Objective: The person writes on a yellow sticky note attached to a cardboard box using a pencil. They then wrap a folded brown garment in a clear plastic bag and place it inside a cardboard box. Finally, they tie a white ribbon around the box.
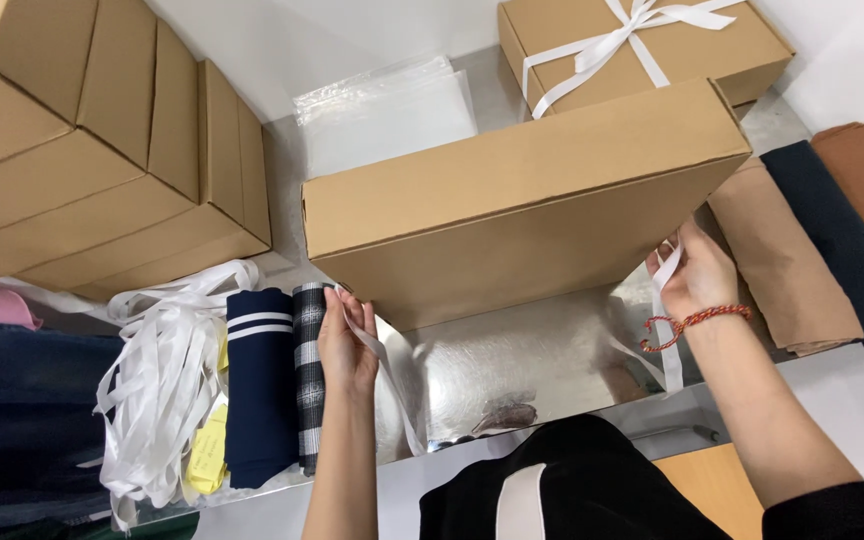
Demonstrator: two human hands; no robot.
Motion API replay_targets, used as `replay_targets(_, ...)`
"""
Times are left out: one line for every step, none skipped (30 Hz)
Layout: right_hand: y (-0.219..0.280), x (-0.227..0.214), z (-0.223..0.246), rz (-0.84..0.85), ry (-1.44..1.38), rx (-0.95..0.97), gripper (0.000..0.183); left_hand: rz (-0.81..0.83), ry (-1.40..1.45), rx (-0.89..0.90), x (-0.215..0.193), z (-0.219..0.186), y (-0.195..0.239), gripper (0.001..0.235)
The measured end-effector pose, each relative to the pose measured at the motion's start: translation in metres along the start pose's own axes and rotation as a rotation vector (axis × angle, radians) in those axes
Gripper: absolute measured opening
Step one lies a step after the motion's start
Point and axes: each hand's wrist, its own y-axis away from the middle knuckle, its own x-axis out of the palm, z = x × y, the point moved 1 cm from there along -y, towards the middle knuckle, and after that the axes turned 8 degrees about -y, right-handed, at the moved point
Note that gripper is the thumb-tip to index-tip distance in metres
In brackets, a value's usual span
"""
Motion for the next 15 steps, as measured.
replay_targets(0.004, -0.003, -0.006, -0.053, -0.017, -0.033, 0.012, 0.033, 0.045, 0.026, -0.002, 0.004, 0.003, 0.026)
replay_targets(0.001, -0.004, -0.012, -0.054, -0.015, -0.029, 0.012, 0.029, 0.043, 0.026, 0.001, 0.003, 0.002, 0.026)
replay_targets(0.000, -0.008, -0.017, -0.081, 0.040, -0.025, 0.019, -0.031, -0.038, 0.027, 0.002, 0.004, 0.003, 0.028)
replay_targets(-0.002, -0.011, -0.022, -0.109, 0.095, -0.021, 0.027, -0.090, -0.120, 0.027, 0.003, 0.006, 0.004, 0.031)
replay_targets(0.004, -0.009, -0.025, -0.111, 0.097, -0.019, 0.027, -0.093, -0.121, 0.025, 0.004, 0.008, 0.007, 0.031)
replay_targets(0.011, -0.007, -0.029, -0.126, 0.064, 0.010, 0.027, -0.111, -0.106, 0.035, 0.005, 0.011, 0.011, 0.033)
replay_targets(0.017, -0.004, -0.032, -0.141, 0.030, 0.038, 0.027, -0.126, -0.090, 0.046, 0.005, 0.013, 0.013, 0.036)
replay_targets(0.020, -0.005, -0.035, -0.142, 0.031, 0.039, 0.027, -0.127, -0.091, 0.045, 0.005, 0.019, 0.014, 0.036)
replay_targets(0.024, -0.006, -0.038, -0.135, 0.054, 0.065, 0.025, -0.127, -0.052, 0.045, 0.004, 0.026, 0.014, 0.030)
replay_targets(0.027, -0.007, -0.041, -0.129, 0.076, 0.091, 0.023, -0.128, -0.014, 0.044, 0.003, 0.033, 0.015, 0.025)
replay_targets(0.023, -0.014, -0.044, -0.133, 0.077, 0.093, 0.023, -0.130, -0.016, 0.041, 0.006, 0.034, 0.018, 0.025)
replay_targets(0.020, -0.021, -0.047, -0.120, 0.114, 0.096, 0.023, -0.129, -0.007, 0.040, 0.010, 0.036, 0.021, 0.024)
replay_targets(0.016, -0.029, -0.049, -0.108, 0.150, 0.098, 0.023, -0.127, 0.001, 0.038, 0.014, 0.036, 0.024, 0.023)
replay_targets(0.028, -0.021, -0.049, -0.113, 0.149, 0.099, 0.023, -0.128, -0.002, 0.034, 0.017, 0.034, 0.028, 0.023)
replay_targets(0.039, -0.014, -0.047, -0.097, 0.192, 0.089, 0.024, -0.128, -0.011, 0.039, 0.021, 0.033, 0.033, 0.023)
